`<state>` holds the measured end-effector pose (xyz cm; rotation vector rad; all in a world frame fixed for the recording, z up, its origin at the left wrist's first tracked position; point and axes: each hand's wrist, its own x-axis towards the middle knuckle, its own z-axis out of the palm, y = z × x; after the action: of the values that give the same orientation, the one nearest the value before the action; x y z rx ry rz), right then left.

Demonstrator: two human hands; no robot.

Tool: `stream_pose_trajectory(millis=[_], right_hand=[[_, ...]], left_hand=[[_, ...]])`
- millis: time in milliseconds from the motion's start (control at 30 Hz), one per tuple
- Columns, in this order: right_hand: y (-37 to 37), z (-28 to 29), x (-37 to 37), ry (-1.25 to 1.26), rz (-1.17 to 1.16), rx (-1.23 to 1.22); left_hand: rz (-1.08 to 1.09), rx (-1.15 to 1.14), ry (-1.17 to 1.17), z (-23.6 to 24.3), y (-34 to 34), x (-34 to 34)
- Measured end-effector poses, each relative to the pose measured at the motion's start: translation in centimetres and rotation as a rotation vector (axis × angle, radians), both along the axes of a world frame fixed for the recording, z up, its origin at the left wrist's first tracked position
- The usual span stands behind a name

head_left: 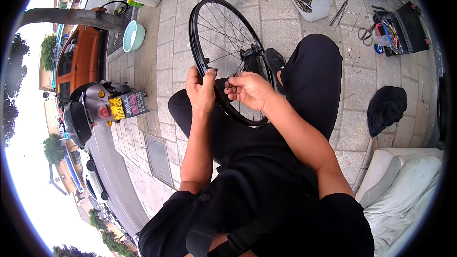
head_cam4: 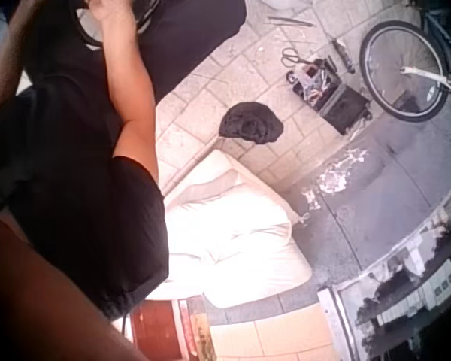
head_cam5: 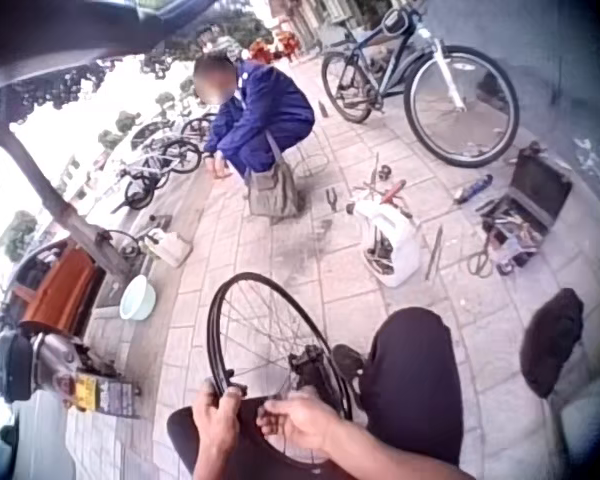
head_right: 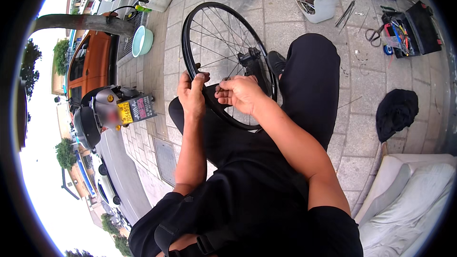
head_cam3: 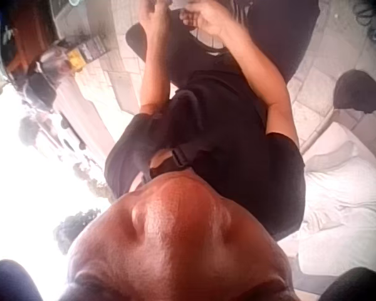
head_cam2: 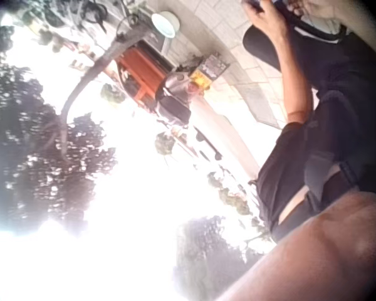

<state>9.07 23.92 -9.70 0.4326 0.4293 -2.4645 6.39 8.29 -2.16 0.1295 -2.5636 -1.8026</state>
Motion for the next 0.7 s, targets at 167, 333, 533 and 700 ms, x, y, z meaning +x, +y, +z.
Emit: stream_pose_trajectory(millis=[167, 333, 533, 700], right_hand=[[0.4, -1.0, 0.7, 0.052, 0.027, 0.054], [0.3, -1.4, 0.9, 0.065, 0.099, 0.015], [0.6, -1.6, 0.9, 0.109, 0.139, 0.064], [0.6, -1.1, 0.7, 0.099, 0.137, 0.043]], left_hand=[[-0.057, 0.042, -0.041, 0.5, 0.3, -1.2], [0.057, 0.237, -0.011, 0.9, 0.3, -4.3], [0.150, 0.372, -0.072, 0.7, -0.1, -5.4], [0.054, 0.400, -0.007, 0.8, -1.0, -5.2]])
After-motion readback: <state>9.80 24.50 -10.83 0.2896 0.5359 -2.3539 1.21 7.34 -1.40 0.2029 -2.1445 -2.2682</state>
